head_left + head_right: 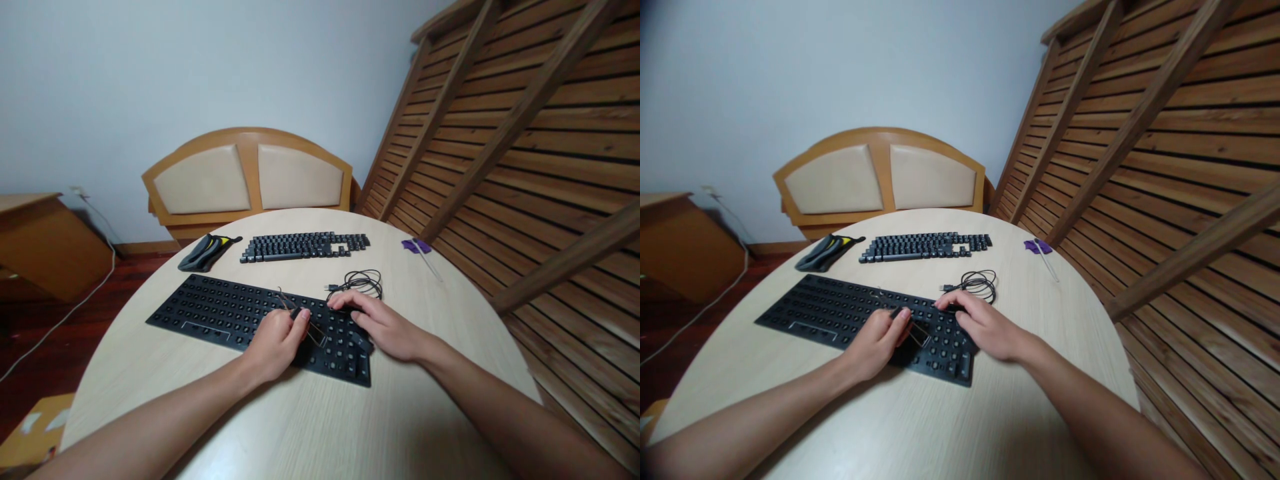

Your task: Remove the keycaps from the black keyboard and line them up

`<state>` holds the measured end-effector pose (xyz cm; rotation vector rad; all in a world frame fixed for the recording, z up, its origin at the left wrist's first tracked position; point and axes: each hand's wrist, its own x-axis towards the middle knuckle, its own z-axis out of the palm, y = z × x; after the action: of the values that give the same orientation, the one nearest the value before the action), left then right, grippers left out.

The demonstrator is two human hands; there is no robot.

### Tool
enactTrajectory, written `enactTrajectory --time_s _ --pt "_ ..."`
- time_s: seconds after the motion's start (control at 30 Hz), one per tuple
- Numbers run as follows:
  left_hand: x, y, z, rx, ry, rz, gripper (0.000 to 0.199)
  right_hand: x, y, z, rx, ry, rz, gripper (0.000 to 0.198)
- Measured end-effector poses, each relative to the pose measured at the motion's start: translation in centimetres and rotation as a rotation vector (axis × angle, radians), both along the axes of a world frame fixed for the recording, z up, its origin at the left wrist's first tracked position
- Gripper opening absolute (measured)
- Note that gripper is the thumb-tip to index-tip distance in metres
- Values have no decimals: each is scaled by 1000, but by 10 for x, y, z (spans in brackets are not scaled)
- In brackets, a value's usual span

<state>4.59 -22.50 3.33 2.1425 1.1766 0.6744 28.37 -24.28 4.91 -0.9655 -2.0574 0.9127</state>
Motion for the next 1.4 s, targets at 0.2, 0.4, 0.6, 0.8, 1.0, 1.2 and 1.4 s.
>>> enactTrajectory --time_s 0.2,0.4,0.6,0.8,1.0,1.2,1.4 --pt "0 0 0 25 15 22 58 27 3 15 -15 -301 -154 11" --pt "0 0 1 72 -27 -14 55 25 -5 22 -117 -358 -30 16" --pt "0 0 1 48 -75 -45 52 21 -6 19 -77 -428 64 27" --pt "0 1 -1 46 -68 -43 52 28 -4 17 -179 -298 46 20" --pt "0 1 -1 53 -64 -50 51 32 1 11 -100 -181 -76 29" --pt "-1 2 -3 62 -59 -60 51 32 6 6 -143 -9 -199 31" --pt "0 2 -4 67 -55 -63 52 41 15 9 -120 126 -349 38"
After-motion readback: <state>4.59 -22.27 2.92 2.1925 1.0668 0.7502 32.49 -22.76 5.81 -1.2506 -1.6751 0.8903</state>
